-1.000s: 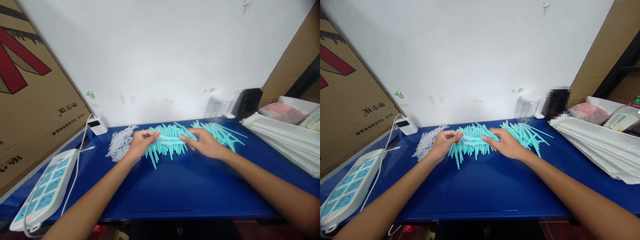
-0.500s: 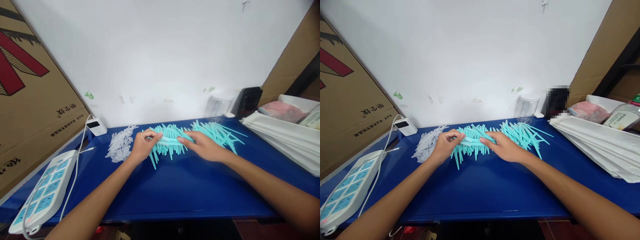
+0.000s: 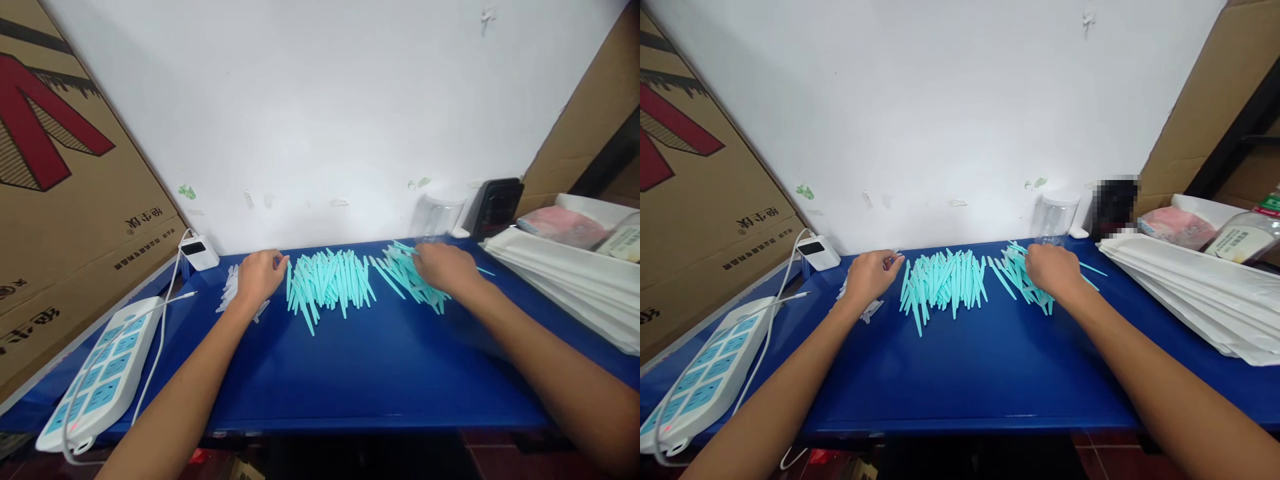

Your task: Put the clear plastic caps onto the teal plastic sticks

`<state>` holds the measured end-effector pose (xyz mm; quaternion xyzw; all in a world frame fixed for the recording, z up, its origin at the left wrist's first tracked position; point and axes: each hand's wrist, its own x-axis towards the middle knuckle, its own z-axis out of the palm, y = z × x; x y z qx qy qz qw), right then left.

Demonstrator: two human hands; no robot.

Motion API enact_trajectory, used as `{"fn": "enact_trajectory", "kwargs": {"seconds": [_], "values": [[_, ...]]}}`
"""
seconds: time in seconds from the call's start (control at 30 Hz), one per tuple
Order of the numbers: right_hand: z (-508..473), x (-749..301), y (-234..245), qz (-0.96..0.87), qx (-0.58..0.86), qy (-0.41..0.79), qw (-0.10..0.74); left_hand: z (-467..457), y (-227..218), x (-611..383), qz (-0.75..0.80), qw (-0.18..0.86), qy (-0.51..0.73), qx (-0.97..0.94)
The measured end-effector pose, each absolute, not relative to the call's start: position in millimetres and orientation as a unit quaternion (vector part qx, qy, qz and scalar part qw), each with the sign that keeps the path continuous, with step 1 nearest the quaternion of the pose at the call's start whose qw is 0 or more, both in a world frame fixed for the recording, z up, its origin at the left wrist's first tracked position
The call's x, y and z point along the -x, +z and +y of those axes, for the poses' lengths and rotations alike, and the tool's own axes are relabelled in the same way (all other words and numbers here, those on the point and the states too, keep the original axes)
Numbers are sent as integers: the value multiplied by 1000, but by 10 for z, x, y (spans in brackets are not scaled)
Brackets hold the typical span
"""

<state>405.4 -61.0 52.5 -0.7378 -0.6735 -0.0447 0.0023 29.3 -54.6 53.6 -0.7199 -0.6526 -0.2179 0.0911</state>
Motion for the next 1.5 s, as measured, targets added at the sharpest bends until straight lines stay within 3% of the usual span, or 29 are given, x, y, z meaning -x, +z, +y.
{"fn": "enact_trajectory", "kwargs": {"seconds": [0.13,0.37,0.53,0.73,0.93,1.07,1.23,1.5], "values": [[-612,-4085,542,-661,748,-49,6,-511,589,-184,-685,119,-179,696],[-583,-3980,482,-734,670,25,103,-424,605,75,-728,120,-50,673],[-657,-3796,306,-764,633,78,99,-428,667,144,-744,76,7,664],[-623,-3754,210,-738,671,18,60,-425,666,157,-740,63,1,669],[-628,-3723,206,-731,681,-4,48,-424,777,354,-662,-131,19,737],[-629,-3749,219,-732,676,16,84,-465,848,441,-591,-241,26,769],[-606,-3795,269,-717,683,11,142,-453,800,445,-601,-244,56,759],[-581,-3800,242,-727,671,11,148,-435,727,392,-677,-287,47,676]]}}
